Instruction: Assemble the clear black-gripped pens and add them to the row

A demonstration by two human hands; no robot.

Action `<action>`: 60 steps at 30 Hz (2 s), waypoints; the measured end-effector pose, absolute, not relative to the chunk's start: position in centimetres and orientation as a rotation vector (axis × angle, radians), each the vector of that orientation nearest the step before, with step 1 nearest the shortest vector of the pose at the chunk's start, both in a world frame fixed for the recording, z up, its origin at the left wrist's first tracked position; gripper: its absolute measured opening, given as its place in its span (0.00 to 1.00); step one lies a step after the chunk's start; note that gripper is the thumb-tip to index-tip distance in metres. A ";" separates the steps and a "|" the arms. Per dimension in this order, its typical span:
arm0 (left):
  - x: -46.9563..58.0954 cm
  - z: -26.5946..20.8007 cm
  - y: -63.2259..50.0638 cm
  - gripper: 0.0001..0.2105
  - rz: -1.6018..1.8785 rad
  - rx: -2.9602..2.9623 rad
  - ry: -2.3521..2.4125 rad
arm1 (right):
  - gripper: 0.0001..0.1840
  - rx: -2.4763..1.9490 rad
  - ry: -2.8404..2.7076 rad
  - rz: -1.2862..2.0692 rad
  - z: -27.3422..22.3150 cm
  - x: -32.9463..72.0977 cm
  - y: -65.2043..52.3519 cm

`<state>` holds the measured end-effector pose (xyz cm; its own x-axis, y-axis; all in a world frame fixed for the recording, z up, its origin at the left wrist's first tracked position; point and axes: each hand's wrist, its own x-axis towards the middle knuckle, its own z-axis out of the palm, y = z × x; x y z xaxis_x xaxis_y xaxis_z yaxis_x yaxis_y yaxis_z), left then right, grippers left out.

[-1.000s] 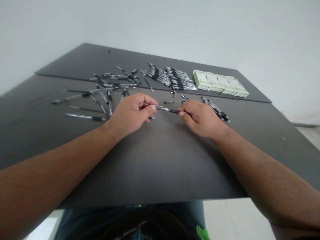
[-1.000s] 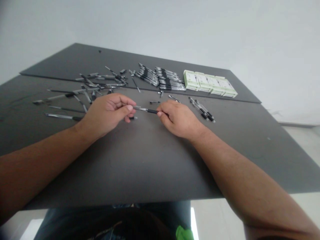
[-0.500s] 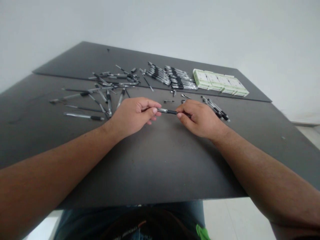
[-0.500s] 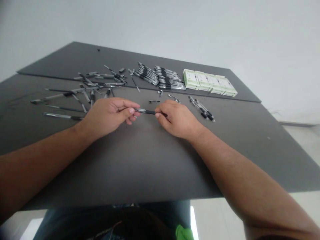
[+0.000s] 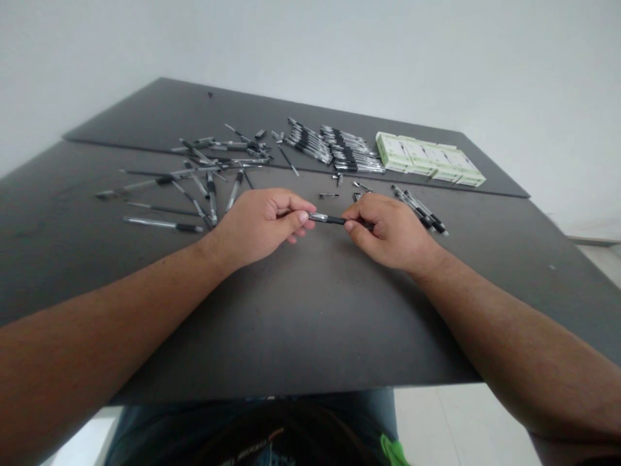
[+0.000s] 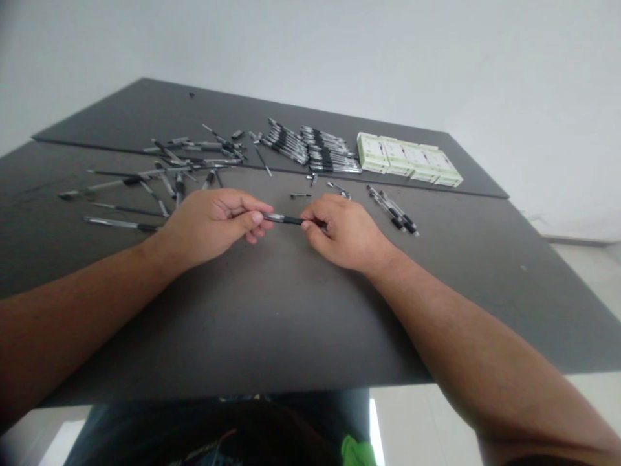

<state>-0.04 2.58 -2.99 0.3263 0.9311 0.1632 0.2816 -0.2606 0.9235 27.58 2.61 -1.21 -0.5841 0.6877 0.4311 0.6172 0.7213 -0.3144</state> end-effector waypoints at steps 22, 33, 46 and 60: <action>0.3 -2.6 2.2 0.14 0.968 1.712 1.186 | 0.09 -0.972 -2.389 0.161 -1.4 27.0 2.4; 0.3 -3.1 2.2 0.10 1.097 2.027 1.204 | 0.14 -1.349 -2.234 -0.066 -1.6 27.9 6.9; 0.5 -3.3 2.2 0.08 1.063 2.192 1.120 | 0.20 -1.913 -2.367 -0.166 -1.4 17.8 19.6; 0.8 -2.8 2.0 0.10 1.020 2.230 1.067 | 0.19 -1.967 -2.265 -0.205 -0.8 16.3 21.7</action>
<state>0.82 2.02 -2.85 0.4236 0.8015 0.4221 0.4581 -0.5916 0.6634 16.31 21.73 -0.82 -0.1388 0.9719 0.1901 0.9902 0.1386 0.0146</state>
